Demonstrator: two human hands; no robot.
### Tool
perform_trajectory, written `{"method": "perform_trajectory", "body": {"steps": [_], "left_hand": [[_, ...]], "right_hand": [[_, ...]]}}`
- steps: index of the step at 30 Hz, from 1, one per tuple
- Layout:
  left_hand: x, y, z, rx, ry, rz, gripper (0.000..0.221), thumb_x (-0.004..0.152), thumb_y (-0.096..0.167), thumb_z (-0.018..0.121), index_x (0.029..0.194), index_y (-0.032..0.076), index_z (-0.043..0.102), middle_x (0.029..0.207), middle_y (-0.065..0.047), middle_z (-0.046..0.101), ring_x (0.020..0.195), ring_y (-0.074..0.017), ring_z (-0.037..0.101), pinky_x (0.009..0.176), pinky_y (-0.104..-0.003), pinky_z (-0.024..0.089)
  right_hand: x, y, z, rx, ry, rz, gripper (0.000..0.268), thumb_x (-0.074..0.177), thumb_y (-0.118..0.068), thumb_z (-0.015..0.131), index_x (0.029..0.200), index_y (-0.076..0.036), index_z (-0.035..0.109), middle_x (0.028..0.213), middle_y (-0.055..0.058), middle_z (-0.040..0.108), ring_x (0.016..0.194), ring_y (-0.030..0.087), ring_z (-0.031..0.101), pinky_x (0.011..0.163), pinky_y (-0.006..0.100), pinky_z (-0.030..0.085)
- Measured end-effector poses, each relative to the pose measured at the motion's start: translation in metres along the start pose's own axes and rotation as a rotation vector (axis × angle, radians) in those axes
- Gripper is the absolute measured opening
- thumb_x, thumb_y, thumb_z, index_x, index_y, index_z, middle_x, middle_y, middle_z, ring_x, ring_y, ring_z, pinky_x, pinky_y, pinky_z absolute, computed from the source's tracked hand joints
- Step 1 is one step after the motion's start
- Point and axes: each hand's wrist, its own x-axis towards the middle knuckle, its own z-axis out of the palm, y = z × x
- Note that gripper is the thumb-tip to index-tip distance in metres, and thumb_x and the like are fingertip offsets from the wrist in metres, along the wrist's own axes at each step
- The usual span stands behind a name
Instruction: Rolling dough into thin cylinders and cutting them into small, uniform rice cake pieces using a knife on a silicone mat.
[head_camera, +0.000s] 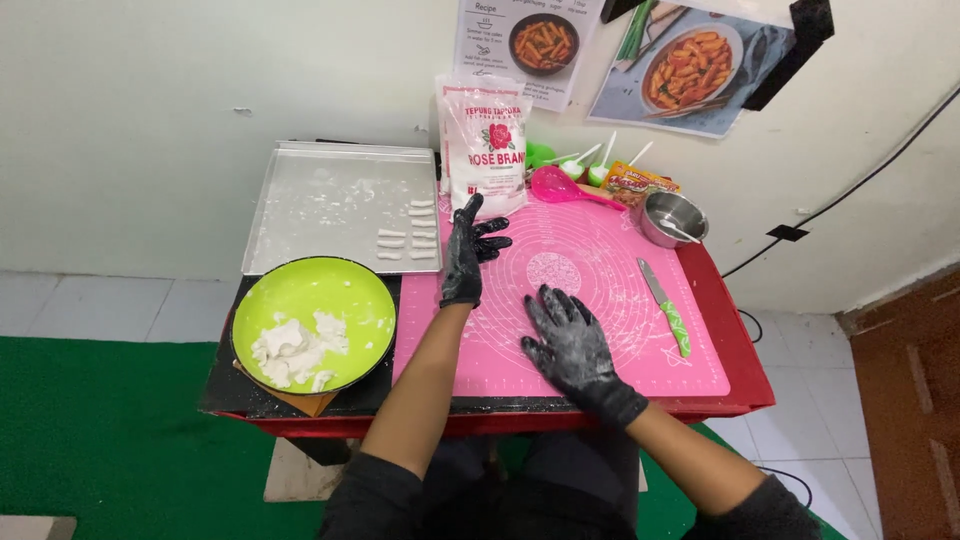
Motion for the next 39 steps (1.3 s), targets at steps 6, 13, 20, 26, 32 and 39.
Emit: {"method": "perform_trajectory", "body": {"steps": [6, 13, 20, 26, 32, 39], "left_hand": [[0.004, -0.005, -0.005, -0.032, 0.000, -0.032, 0.060, 0.102, 0.063, 0.032, 0.154, 0.035, 0.043, 0.121, -0.023, 0.072, 0.085, -0.0326, 0.078, 0.054, -0.024, 0.059], [-0.001, -0.002, -0.002, 0.002, -0.009, 0.022, 0.061, 0.101, 0.059, 0.039, 0.156, 0.032, 0.040, 0.122, -0.023, 0.071, 0.085, -0.0302, 0.078, 0.055, -0.023, 0.059], [-0.012, 0.011, 0.007, 0.031, 0.029, 0.012, 0.061, 0.100, 0.054, 0.039, 0.156, 0.031, 0.039, 0.120, -0.024, 0.072, 0.082, -0.0310, 0.078, 0.054, -0.022, 0.057], [-0.015, 0.015, 0.009, 0.078, 0.042, 0.046, 0.061, 0.100, 0.058, 0.041, 0.156, 0.034, 0.039, 0.122, -0.022, 0.072, 0.085, -0.0302, 0.078, 0.055, -0.023, 0.058], [-0.006, 0.003, 0.003, 0.012, 0.028, 0.053, 0.060, 0.100, 0.055, 0.043, 0.156, 0.034, 0.039, 0.123, -0.023, 0.071, 0.084, -0.0321, 0.078, 0.055, -0.023, 0.058], [-0.001, -0.001, -0.003, -0.014, 0.011, 0.041, 0.061, 0.100, 0.049, 0.044, 0.157, 0.029, 0.039, 0.123, -0.023, 0.070, 0.083, -0.0310, 0.078, 0.054, -0.022, 0.058]], "right_hand": [[-0.008, 0.005, 0.012, -0.014, 0.001, -0.010, 0.062, 0.092, -0.041, 0.065, 0.149, -0.019, 0.054, 0.148, 0.021, 0.053, 0.136, 0.042, 0.051, 0.111, 0.053, 0.042], [0.037, 0.020, 0.040, -0.121, 0.125, 0.060, 0.059, 0.093, -0.049, 0.064, 0.144, -0.020, 0.060, 0.148, 0.025, 0.053, 0.136, 0.044, 0.052, 0.111, 0.055, 0.042], [0.114, 0.054, 0.074, -0.126, -0.217, 0.457, 0.076, 0.096, -0.072, 0.040, 0.159, -0.029, 0.038, 0.165, 0.022, 0.032, 0.154, 0.039, 0.029, 0.119, 0.055, 0.031], [0.153, 0.085, 0.103, -0.137, -0.385, 0.553, 0.083, 0.099, -0.076, 0.028, 0.166, -0.028, 0.022, 0.170, 0.022, 0.018, 0.158, 0.039, 0.015, 0.124, 0.059, 0.019], [0.143, 0.068, 0.083, -0.149, -0.445, 0.516, 0.078, 0.100, -0.072, 0.028, 0.166, -0.029, 0.021, 0.169, 0.021, 0.021, 0.158, 0.037, 0.018, 0.125, 0.057, 0.018], [0.079, 0.045, 0.078, -0.122, -0.060, 0.215, 0.068, 0.099, -0.052, 0.051, 0.157, -0.018, 0.045, 0.148, 0.027, 0.052, 0.137, 0.043, 0.053, 0.114, 0.056, 0.039]]}}
